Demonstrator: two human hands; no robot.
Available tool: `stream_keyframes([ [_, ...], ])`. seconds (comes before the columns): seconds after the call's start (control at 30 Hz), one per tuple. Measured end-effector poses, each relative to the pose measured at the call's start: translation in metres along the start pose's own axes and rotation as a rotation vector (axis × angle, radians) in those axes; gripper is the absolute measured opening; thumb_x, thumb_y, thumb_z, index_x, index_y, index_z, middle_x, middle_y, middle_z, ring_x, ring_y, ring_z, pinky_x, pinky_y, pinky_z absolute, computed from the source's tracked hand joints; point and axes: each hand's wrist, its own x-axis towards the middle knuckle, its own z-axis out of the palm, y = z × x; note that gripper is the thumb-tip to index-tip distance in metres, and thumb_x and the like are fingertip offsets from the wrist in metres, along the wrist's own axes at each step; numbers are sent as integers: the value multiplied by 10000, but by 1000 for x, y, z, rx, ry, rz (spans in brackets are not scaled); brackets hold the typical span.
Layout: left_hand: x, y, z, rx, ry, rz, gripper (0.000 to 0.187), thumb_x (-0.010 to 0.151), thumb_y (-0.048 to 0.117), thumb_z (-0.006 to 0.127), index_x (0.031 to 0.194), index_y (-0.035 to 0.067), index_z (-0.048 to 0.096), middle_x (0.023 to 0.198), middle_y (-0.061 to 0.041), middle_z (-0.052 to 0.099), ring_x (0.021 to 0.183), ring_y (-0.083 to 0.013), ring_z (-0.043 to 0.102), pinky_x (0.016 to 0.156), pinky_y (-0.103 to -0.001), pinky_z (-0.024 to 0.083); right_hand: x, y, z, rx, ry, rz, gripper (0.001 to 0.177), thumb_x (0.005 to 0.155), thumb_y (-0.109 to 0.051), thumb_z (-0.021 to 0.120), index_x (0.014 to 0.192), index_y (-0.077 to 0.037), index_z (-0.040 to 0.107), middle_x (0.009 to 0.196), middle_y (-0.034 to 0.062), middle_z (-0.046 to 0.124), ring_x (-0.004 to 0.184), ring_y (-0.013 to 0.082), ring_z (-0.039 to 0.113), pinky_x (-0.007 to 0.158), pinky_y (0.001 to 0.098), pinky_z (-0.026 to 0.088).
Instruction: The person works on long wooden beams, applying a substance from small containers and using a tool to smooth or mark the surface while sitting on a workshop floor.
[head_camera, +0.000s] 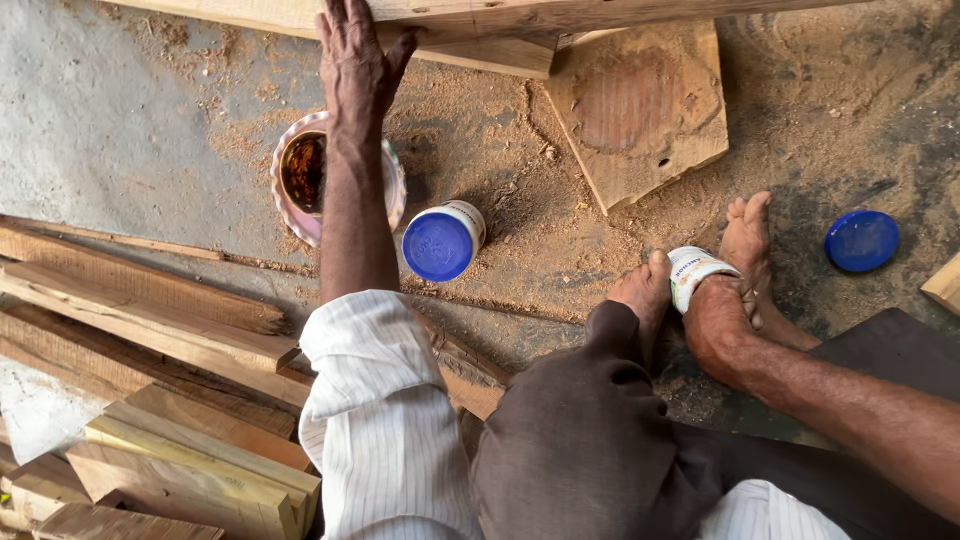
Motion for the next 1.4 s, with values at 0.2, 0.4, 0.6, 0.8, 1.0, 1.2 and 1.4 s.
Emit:
stream_keyframes([
  [0.2,1,2,-3,-12,13,-13,1108,1027,711,695,1642,13,94,1694,-293,94,1581,-418,130,1293,-542,202,-39,45,8,71,56,-7,295,949,-386,681,1078,-163,824,1012,76,793,868,232,727,693,399,584],
  [0.4,-3,6,-8,13,-46,-24,1081,1034,661,677,1660,8,85,1702,-304,80,1586,-446,119,1308,-553,190,-44,177,-5,965,200,-784,544,987,-414,759,1458,-149,696,1253,206,698,1042,292,651,753,443,537],
  [0.6,-10,5,-15,14,-30,-15,1114,1013,660,709,1685,12,102,1716,-300,97,1595,-444,149,1322,-552,202,-61,217,1,2068,-250,-357,790,755,-357,757,1435,-7,561,956,255,770,510,150,586,408,285,512],
  [0.8,-11,10,-20,46,-5,16,1015,1028,632,721,1652,16,210,1611,-375,239,1520,-515,226,1269,-599,241,-69,188,-6,2287,-173,-750,859,784,-375,818,1437,96,517,1043,238,731,553,140,601,443,238,511],
  [1.0,-10,28,-39,-31,-78,-173,1054,904,641,698,1607,-10,259,1551,-317,359,1394,-497,376,1080,-568,441,-67,194,-80,2170,169,-636,799,877,-338,757,1552,-24,467,1115,212,661,604,162,590,551,271,532],
  [1.2,-7,16,-11,209,235,133,1089,926,688,726,1555,-73,266,1451,-386,399,1344,-493,403,1135,-591,364,-15,195,-192,668,1091,97,707,1016,-449,698,1635,-246,424,1273,217,622,904,267,653,683,384,600],
  [1.4,-14,31,-34,-82,-94,-166,1028,867,598,721,1607,39,275,1546,-299,386,1385,-444,438,1118,-526,488,70,168,-241,804,1126,115,819,964,-367,718,1647,-168,312,1365,426,427,652,186,622,442,314,561],
])
